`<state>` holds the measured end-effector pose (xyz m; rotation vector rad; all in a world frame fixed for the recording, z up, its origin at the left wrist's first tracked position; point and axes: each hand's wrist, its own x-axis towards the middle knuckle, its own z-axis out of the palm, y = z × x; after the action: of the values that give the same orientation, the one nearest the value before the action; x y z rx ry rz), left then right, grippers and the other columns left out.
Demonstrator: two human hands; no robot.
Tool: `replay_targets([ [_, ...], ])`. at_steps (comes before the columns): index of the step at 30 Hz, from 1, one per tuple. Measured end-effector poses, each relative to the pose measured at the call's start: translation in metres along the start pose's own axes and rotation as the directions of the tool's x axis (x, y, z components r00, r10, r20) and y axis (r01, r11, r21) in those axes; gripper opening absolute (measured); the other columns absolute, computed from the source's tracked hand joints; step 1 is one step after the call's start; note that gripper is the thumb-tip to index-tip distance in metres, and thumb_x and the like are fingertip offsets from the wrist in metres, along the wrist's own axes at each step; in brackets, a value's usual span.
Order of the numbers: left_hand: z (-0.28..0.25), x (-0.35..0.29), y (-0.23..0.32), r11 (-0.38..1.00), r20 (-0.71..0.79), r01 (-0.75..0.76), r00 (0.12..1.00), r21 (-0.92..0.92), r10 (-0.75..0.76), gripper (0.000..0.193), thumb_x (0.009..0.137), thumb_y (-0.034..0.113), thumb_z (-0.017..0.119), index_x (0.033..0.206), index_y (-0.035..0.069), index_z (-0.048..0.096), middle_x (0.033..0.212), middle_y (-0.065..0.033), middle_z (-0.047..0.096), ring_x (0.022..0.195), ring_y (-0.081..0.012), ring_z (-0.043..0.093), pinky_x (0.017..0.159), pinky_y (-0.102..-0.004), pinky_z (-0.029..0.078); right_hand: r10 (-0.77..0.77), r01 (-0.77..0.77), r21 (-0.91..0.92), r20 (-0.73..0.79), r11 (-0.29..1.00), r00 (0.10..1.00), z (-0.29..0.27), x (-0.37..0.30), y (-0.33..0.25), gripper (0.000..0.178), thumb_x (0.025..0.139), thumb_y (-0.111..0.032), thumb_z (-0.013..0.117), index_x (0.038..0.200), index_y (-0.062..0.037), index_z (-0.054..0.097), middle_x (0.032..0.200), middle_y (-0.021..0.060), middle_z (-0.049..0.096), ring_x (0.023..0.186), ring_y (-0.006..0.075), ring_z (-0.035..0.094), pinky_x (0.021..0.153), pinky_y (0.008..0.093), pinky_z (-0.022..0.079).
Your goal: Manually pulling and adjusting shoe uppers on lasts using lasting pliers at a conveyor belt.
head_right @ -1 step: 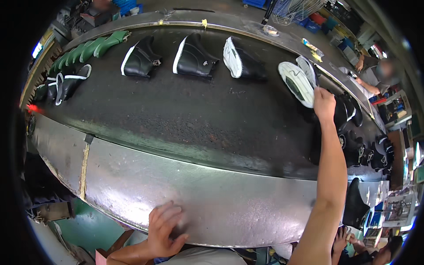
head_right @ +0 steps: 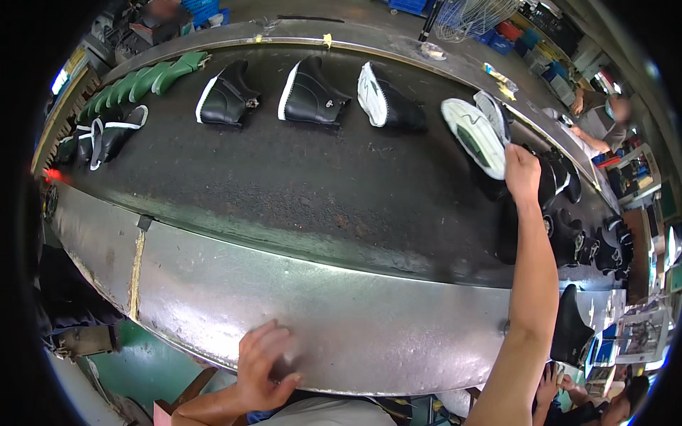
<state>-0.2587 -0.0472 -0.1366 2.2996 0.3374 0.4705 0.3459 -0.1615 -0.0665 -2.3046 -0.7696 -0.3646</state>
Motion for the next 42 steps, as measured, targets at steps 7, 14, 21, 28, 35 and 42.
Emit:
replay_targets([
  [7,-0.032,-0.005,0.013,0.960,-0.600,-0.150,0.754,0.238,0.267,0.098,0.078,0.034,0.083,0.150,-0.008,0.032,0.153,-0.0378,0.030,0.146,-0.0503,0.027,0.118,-0.0600,0.020,-0.635,0.319,0.618,0.397,0.719,0.663,-0.046,-0.111,-0.161,0.033,0.102,-0.020,0.058,0.129,-0.0016,0.065,0.124,0.0120,0.071,0.115,0.0211,0.067,0.099,0.0328,0.050],
  [14,-0.023,-0.030,0.010,0.984,-0.140,-0.026,0.989,0.175,0.051,0.079,0.086,0.033,0.079,0.145,-0.006,0.044,0.136,-0.0362,0.053,0.119,-0.0513,0.060,0.098,-0.0495,0.052,-0.044,0.052,-0.041,0.182,0.998,0.982,0.067,0.007,0.018,0.045,0.098,-0.036,0.060,0.123,0.0008,0.066,0.115,0.0220,0.071,0.112,0.0395,0.066,0.098,0.0413,0.050],
  [21,0.020,-0.068,-0.026,0.957,-0.479,0.076,0.875,0.279,0.070,0.082,0.097,0.049,0.059,0.140,-0.015,0.034,0.137,-0.0375,0.047,0.125,-0.0458,0.053,0.106,-0.0529,0.043,0.533,-0.503,0.180,-0.224,0.845,0.816,0.122,0.086,0.149,0.082,0.091,-0.042,0.072,0.144,0.0116,0.042,0.140,0.0304,0.054,0.133,0.0362,0.053,0.110,0.0420,0.042],
  [28,0.010,-0.061,-0.013,0.908,-0.436,0.168,0.900,0.383,0.017,0.082,0.097,0.051,0.058,0.145,-0.011,0.035,0.133,-0.0359,0.052,0.121,-0.0506,0.057,0.099,-0.0568,0.051,0.511,-0.518,-0.037,-0.119,0.855,0.851,0.137,0.138,0.178,0.091,0.089,-0.066,0.062,0.138,0.0093,0.053,0.137,0.0292,0.058,0.132,0.0375,0.055,0.109,0.0414,0.044],
  [35,0.028,-0.070,-0.038,0.932,-0.535,0.172,0.844,0.319,0.027,0.079,0.092,0.045,0.064,0.138,-0.013,0.038,0.129,-0.0335,0.053,0.114,-0.0455,0.061,0.095,-0.0509,0.053,0.296,-0.264,-0.511,-0.019,0.818,0.955,0.121,0.081,0.135,0.092,0.092,-0.071,0.044,0.121,0.0144,0.064,0.125,0.0342,0.063,0.123,0.0428,0.060,0.107,0.0458,0.044],
  [42,0.006,-0.040,-0.035,0.961,-0.506,0.024,0.853,0.277,0.125,0.071,0.090,0.035,0.070,0.138,-0.010,0.043,0.126,-0.0360,0.060,0.110,-0.0506,0.064,0.096,-0.0518,0.052,0.191,-0.025,-0.487,0.294,0.873,0.936,-0.002,-0.100,-0.048,0.070,0.088,-0.063,0.055,0.094,0.0041,0.074,0.103,0.0309,0.070,0.104,0.0436,0.067,0.094,0.0471,0.052],
])
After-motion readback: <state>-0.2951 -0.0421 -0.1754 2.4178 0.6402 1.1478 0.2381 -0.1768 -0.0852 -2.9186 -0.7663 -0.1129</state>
